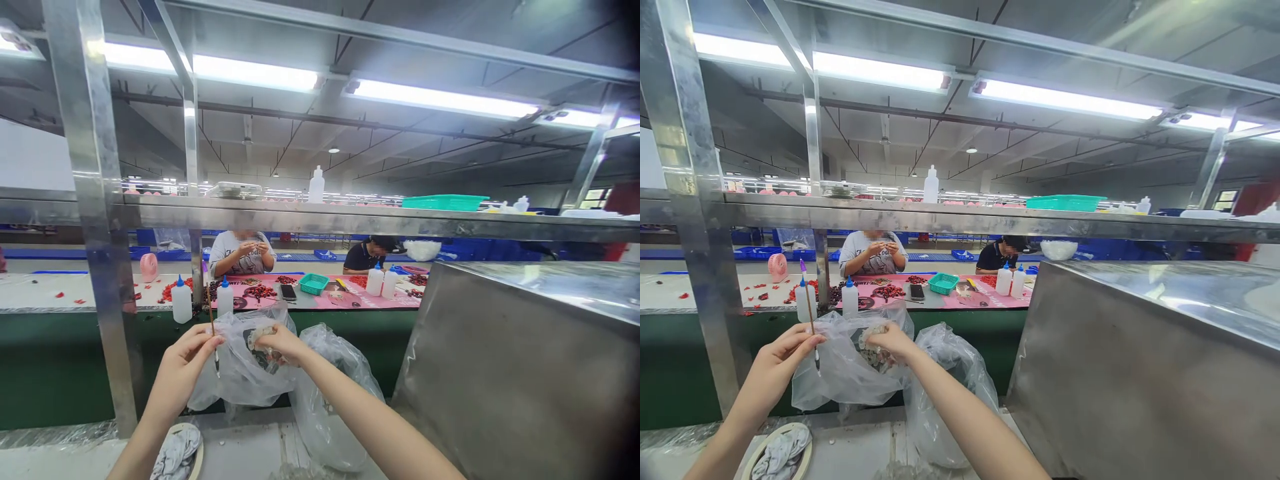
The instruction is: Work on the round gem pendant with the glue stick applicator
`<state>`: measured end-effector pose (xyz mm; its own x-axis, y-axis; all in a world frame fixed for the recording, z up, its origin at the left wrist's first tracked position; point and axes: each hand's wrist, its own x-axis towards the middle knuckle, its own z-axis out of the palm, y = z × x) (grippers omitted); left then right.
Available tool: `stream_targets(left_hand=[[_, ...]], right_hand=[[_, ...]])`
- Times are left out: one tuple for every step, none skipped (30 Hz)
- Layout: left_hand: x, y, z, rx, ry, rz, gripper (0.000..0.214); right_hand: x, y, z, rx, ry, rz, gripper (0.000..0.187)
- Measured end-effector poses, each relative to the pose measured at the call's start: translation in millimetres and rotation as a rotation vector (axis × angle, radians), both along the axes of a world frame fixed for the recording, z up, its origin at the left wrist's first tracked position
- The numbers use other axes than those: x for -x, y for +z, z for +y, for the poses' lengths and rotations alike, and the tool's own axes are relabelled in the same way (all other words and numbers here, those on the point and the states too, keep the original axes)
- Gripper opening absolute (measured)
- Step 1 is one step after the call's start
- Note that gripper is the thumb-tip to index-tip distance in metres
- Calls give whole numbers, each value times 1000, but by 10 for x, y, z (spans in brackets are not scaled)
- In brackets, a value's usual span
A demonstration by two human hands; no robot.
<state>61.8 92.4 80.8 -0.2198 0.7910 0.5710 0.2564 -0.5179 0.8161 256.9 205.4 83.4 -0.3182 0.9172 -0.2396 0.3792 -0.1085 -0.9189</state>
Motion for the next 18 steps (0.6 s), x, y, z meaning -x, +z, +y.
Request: stream_targets(left_hand=[[-11, -7, -2, -3, -15, 17, 38], [-27, -17, -6, -5, -27, 33, 36], [-45, -28, -11, -7, -33, 44, 35], [-64, -37, -15, -10, -34, 50, 34], [-83, -44, -17, -13, -30, 53, 34], [-99, -46, -16, -14, -23, 54, 35], [-114, -46, -11, -14, -14, 55, 35], [-128, -42, -3, -14, -4, 54, 37], [-142, -37, 8, -14, 9, 53, 38], [-156, -32, 19, -14, 21, 51, 40], [-172, -27, 30, -15, 31, 50, 42], [-188, -23, 40, -15, 41, 50, 44], [-205, -21, 47, -15, 47, 52, 46], [-220, -21, 53, -14, 54, 53, 49], [-232, -22, 56, -11, 63, 54, 52], [-240, -27, 58, -7, 74, 55, 55], [-242, -34, 61, -1, 91, 53, 60], [-238, -44, 66, 6, 113, 51, 65]], right_hand=[[-21, 44, -2, -8, 7, -13, 17], [-41, 88, -6, -14, 15, -23, 17], [-62, 129, -13, -16, 22, -28, 18], [-86, 163, -27, -15, 27, -32, 18], [-115, 188, -48, -10, 29, -35, 18], [-149, 203, -77, -3, 27, -38, 18], [-192, 207, -113, 6, 21, -40, 19], [-243, 201, -158, 15, 10, -42, 19], [-303, 187, -209, 25, -4, -42, 19], [-372, 164, -268, 36, -20, -40, 19], [-447, 133, -332, 47, -40, -36, 18], [-528, 96, -404, 60, -63, -29, 17], [-613, 52, -482, 74, -90, -20, 16], [-701, 3, -568, 91, -121, -9, 16], [-791, -50, -663, 110, -154, 5, 15], [-882, -105, -766, 130, -188, 21, 14], [-976, -159, -878, 149, -223, 40, 14], [-1070, -211, -1000, 166, -258, 62, 15]])
